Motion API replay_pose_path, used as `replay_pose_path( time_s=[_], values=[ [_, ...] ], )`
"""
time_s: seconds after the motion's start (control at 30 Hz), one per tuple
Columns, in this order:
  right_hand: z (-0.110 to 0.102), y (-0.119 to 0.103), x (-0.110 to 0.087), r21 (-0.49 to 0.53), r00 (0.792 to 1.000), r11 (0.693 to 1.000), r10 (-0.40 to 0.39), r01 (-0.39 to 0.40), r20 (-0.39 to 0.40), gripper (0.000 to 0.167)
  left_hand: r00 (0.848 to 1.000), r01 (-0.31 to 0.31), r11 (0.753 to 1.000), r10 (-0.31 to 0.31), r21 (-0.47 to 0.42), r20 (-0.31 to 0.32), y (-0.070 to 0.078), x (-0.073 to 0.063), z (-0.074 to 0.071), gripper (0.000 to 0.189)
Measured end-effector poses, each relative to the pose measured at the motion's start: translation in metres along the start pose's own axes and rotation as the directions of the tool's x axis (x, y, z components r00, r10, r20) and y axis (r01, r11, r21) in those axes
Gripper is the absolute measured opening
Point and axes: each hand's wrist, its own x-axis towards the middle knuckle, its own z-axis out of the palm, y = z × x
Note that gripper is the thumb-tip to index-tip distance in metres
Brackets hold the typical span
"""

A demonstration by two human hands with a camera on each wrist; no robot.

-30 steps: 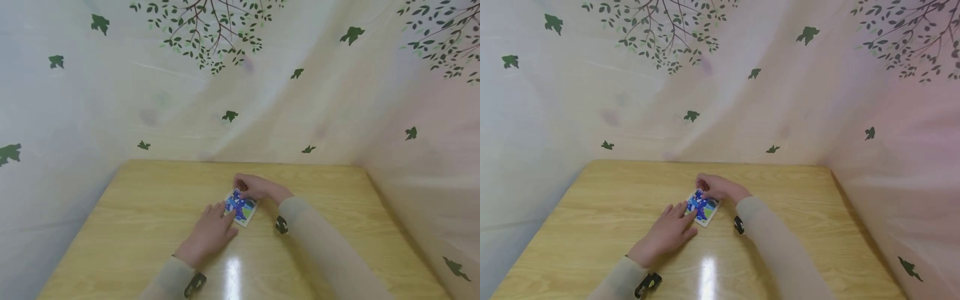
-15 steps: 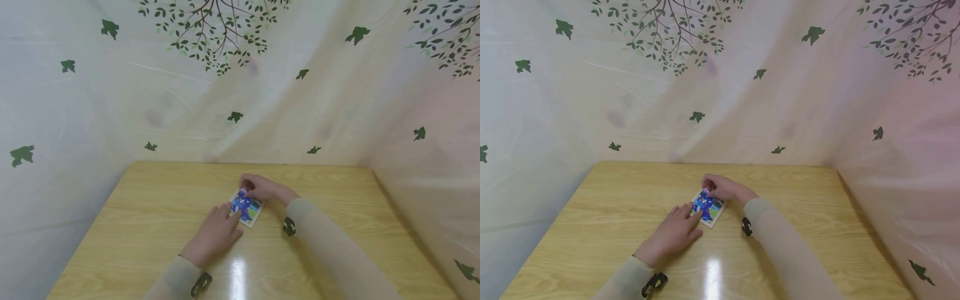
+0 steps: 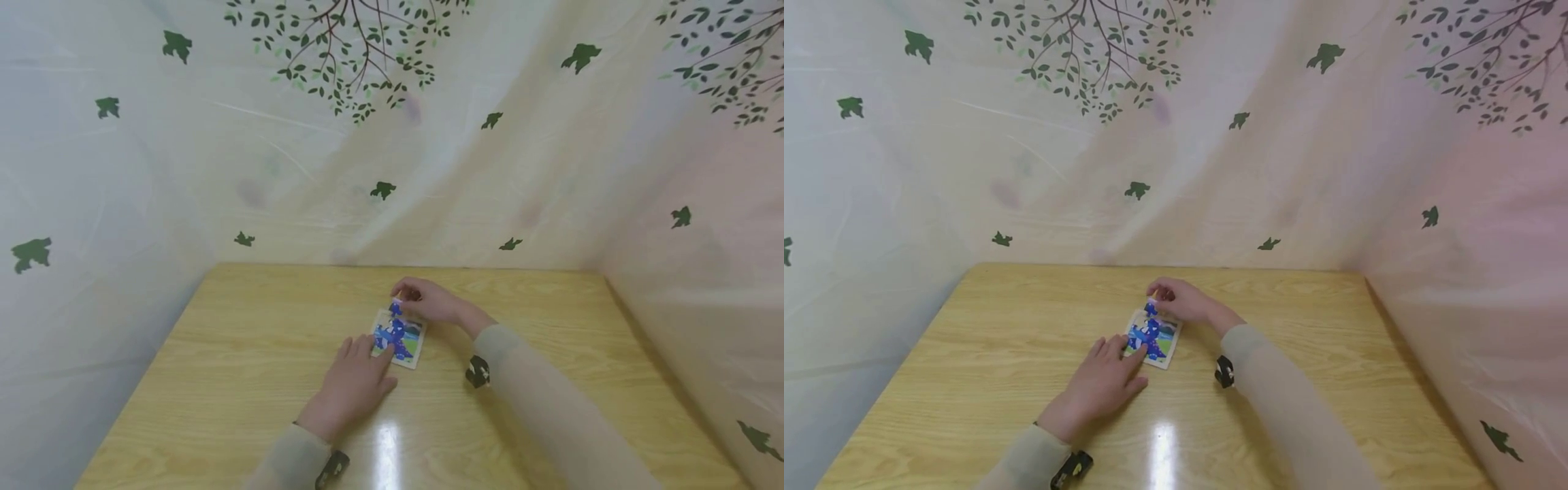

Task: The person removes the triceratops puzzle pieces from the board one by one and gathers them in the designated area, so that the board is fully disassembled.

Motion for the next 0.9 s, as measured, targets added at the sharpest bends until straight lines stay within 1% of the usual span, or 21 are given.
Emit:
replay_pose_path(
  time_s=[0.1,0.2,0.33,0.5,0.6,0.8,0.9],
  values=[
    [-0.002,0.002,-0.001,0.033,0.999,0.999,0.021,-0.02,-0.041,0.029,1.0,0.017,0.999,-0.017,0.028,-0.013,0.005,-0.001,0.0,0.062],
    [-0.003,0.004,-0.004,0.061,0.994,0.997,0.045,-0.04,-0.099,0.022,0.999,0.039,0.998,-0.038,0.047,-0.014,0.009,-0.002,0.0,0.063],
    [-0.002,0.006,-0.009,0.087,0.985,0.994,0.079,-0.066,-0.153,0.015,0.998,0.062,0.997,-0.062,0.039,0.003,0.011,-0.005,0.0,0.065],
    [-0.005,0.007,-0.02,0.113,0.976,0.988,0.123,-0.103,-0.179,0.015,0.996,0.089,0.996,-0.088,-0.021,0.02,0.014,-0.008,-0.003,0.065],
    [-0.009,0.007,-0.026,0.107,0.972,0.988,0.134,-0.115,-0.193,0.015,0.995,0.101,0.994,-0.1,-0.045,0.015,0.014,-0.01,-0.005,0.065],
    [-0.015,0.011,-0.035,0.102,0.971,0.99,0.12,-0.101,-0.206,0.016,0.989,0.146,0.988,-0.146,-0.042,-0.004,0.007,-0.013,-0.003,0.066],
    [-0.016,0.015,-0.038,0.096,0.969,0.989,0.131,-0.113,-0.208,0.015,0.986,0.165,0.985,-0.165,-0.044,-0.011,0.003,-0.015,-0.004,0.066]
  ],
)
